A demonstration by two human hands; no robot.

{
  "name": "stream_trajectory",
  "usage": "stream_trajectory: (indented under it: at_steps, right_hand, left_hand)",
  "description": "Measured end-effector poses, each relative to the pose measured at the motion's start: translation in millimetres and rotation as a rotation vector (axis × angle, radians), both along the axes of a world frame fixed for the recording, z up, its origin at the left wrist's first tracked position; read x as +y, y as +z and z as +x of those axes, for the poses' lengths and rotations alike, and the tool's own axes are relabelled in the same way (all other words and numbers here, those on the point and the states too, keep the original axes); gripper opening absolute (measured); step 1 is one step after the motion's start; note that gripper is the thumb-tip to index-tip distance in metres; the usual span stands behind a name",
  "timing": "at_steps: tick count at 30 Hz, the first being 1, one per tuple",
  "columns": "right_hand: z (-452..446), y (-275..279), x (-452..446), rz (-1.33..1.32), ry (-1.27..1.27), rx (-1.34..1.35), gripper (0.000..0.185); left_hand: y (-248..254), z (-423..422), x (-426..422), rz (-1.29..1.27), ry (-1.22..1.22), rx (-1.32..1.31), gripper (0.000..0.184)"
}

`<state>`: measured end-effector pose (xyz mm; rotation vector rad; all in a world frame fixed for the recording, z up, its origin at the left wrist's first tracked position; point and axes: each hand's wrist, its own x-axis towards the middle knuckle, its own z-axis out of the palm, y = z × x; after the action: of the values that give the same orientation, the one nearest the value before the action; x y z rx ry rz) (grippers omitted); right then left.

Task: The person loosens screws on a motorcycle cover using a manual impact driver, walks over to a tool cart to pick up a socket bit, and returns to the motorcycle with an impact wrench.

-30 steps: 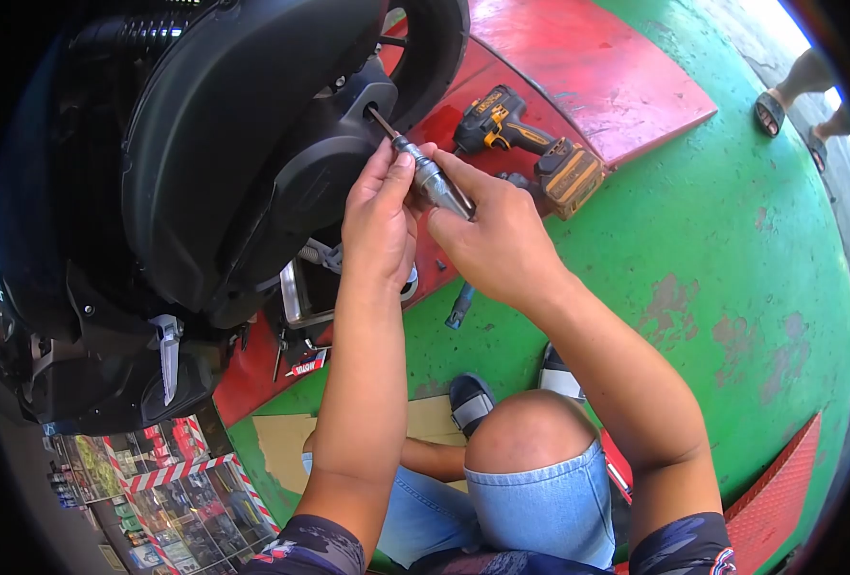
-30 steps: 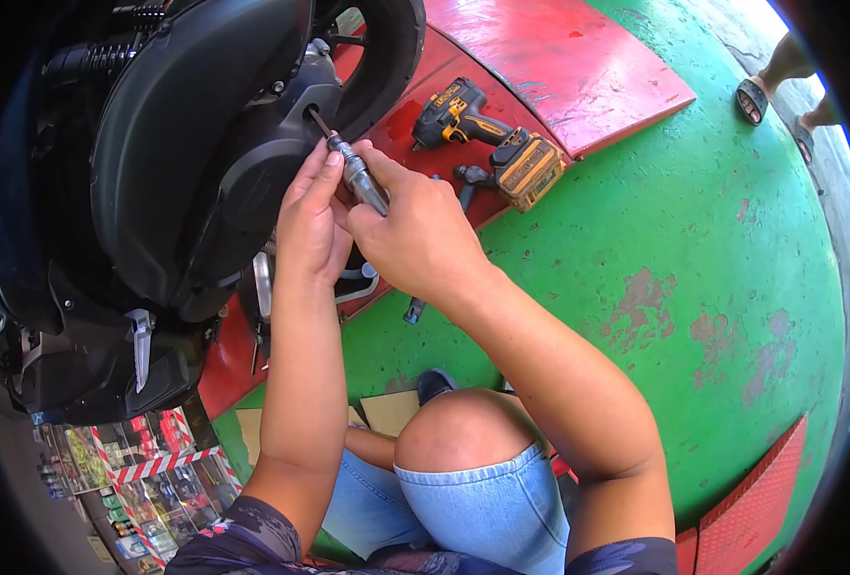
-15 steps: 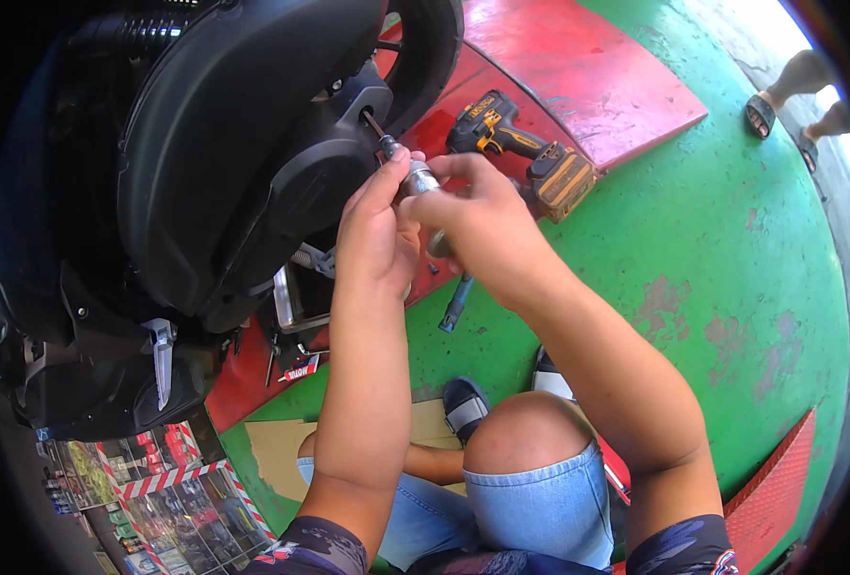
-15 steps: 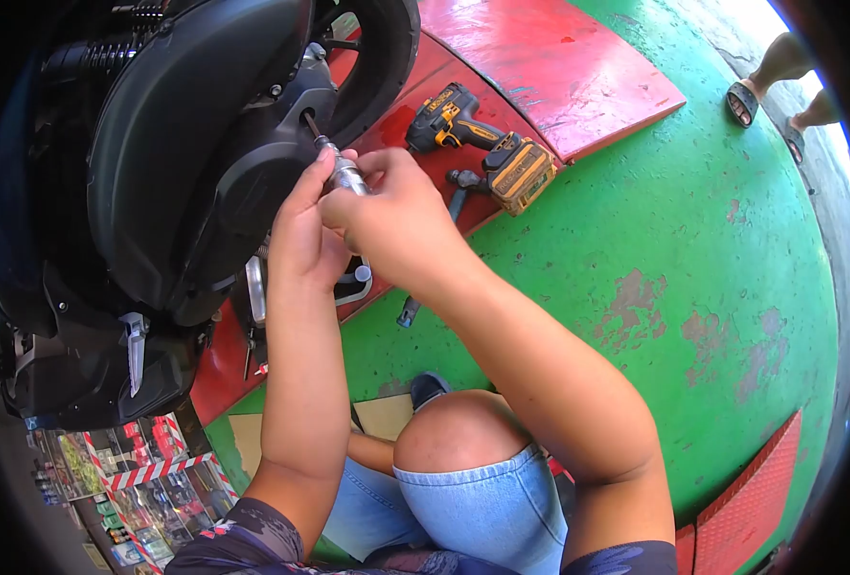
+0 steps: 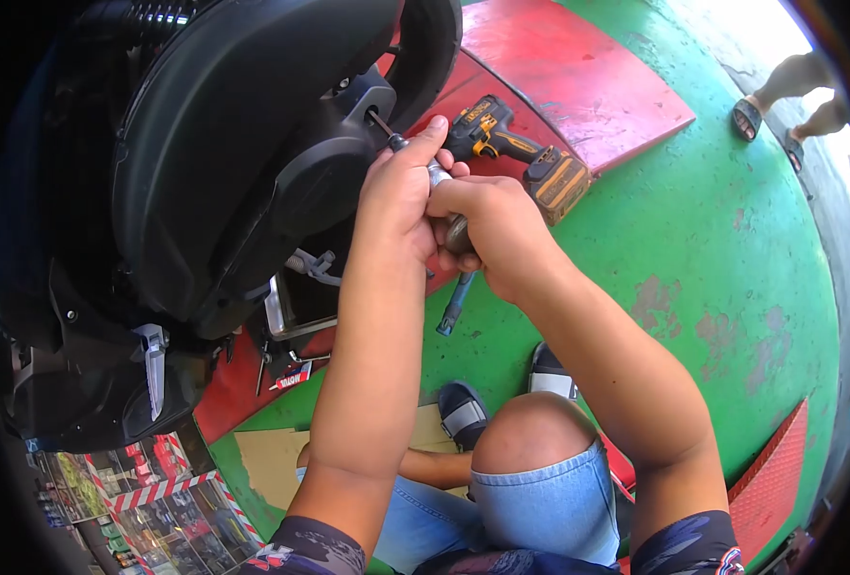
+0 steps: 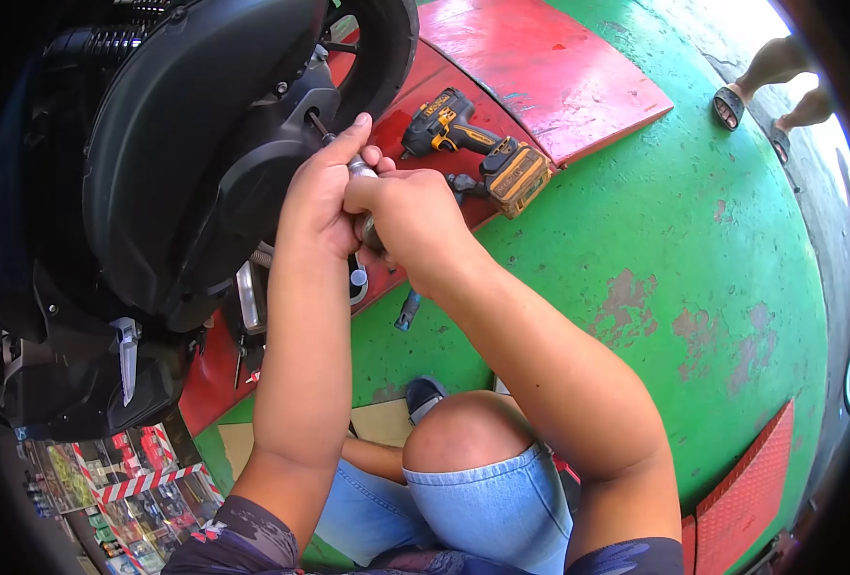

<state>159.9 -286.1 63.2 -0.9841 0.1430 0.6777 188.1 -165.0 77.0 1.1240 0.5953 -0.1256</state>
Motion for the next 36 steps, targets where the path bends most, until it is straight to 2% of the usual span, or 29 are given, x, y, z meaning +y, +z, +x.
stream_trajectory:
  at_steps: [4, 6, 7, 8, 9, 10, 12, 13, 15, 18, 19, 20, 21, 22, 24, 25, 26, 28, 30, 32, 33, 34, 35, 36]
  right_hand:
    - [-2, 6, 1, -0.141, 0.024, -0.097, 0.024]
    - [-4, 7, 7, -0.592, -0.03, -0.458, 0.027]
    - [-6, 7, 10, -0.591, -0.028, -0.455, 0.027]
    - [-7, 7, 12, -0.718, -0.114, -0.621, 0.027]
    - [-8, 8, 12, -0.844, -0.201, -0.791, 0.027]
    - [-8, 10, 11, -0.847, -0.2, -0.792, 0.027]
    - [-7, 13, 8, -1.075, 0.014, -0.87, 0.026]
    - [-10, 13, 10, -1.069, 0.011, -0.872, 0.026]
    - [-16, 9, 16, -1.248, -0.071, -0.995, 0.031]
    - [-19, 10, 15, -1.209, -0.079, -0.988, 0.037]
    - [-21, 10, 13, -1.202, -0.082, -0.983, 0.037]
    - [-22, 9, 7, -0.97, -0.139, -0.873, 0.036]
    - [-24, 7, 2, -0.739, -0.192, -0.759, 0.036]
    - [-23, -3, 1, -0.735, -0.197, -0.759, 0.036]
    - [-17, -29, 5, 0.26, -0.281, 0.059, 0.038]
    - [-24, -20, 3, 0.472, -0.157, 0.125, 0.041]
    - [-29, -14, 3, 0.473, -0.159, 0.12, 0.041]
    - [-37, -8, 3, 0.526, -0.042, 0.295, 0.044]
    - [-32, -12, 2, 0.485, -0.027, 0.242, 0.043]
    - [-30, 1, -2, 0.056, -0.072, -0.053, 0.036]
    - [-25, -16, 6, -0.244, -0.193, -0.34, 0.031]
    - [-28, -16, 6, -0.24, -0.194, -0.341, 0.031]
    - [-32, -16, 4, -0.701, -0.231, -0.702, 0.033]
    - [-35, -15, 2, -1.172, -0.26, -1.056, 0.036]
  left_hand:
    - [-14, 7, 4, -0.018, -0.011, -0.046, 0.021]
    - [-22, 10, 11, -0.038, -0.007, -0.052, 0.02]
    - [-27, 11, 15, -0.28, -0.015, -0.093, 0.018]
    - [-32, 12, 16, -0.525, -0.026, -0.132, 0.017]
    - [-39, 10, 12, -0.597, 0.0, -0.197, 0.014]
    - [-35, 7, 5, -0.601, 0.0, -0.198, 0.014]
    - [-23, -2, -6, -0.478, 0.06, -0.274, 0.029]
    - [-20, -6, -7, -0.414, 0.075, -0.176, 0.031]
    - [-34, -6, 14, -0.371, 0.04, -0.138, 0.027]
    - [-26, -18, 20, -0.207, 0.027, -0.077, 0.03]
    - [-18, -22, 17, -0.071, 0.013, -0.082, 0.03]
    - [-14, -24, 16, 0.067, -0.004, -0.09, 0.031]
    - [-13, -25, 18, 0.075, -0.007, -0.088, 0.031]
    - [-12, -24, 19, 0.041, -0.001, -0.095, 0.031]
    - [-12, -21, 21, 0.006, 0.001, -0.11, 0.032]
    - [-13, -21, 20, -0.028, -0.004, -0.104, 0.032]
    - [-13, -20, 21, -0.063, -0.01, -0.103, 0.032]
    - [-12, -23, 26, -0.037, -0.033, -0.09, 0.032]
    - [-14, -25, 31, -0.147, -0.123, -0.177, 0.033]
    - [-12, -26, 27, -0.176, -0.144, -0.188, 0.035]
    - [-11, -28, 25, -0.208, -0.134, -0.192, 0.036]
    - [-11, -30, 22, -0.239, -0.123, -0.197, 0.037]
    - [-12, -32, 21, -0.104, -0.11, -0.195, 0.037]
    - [-14, -34, 17, -0.103, -0.115, -0.197, 0.037]
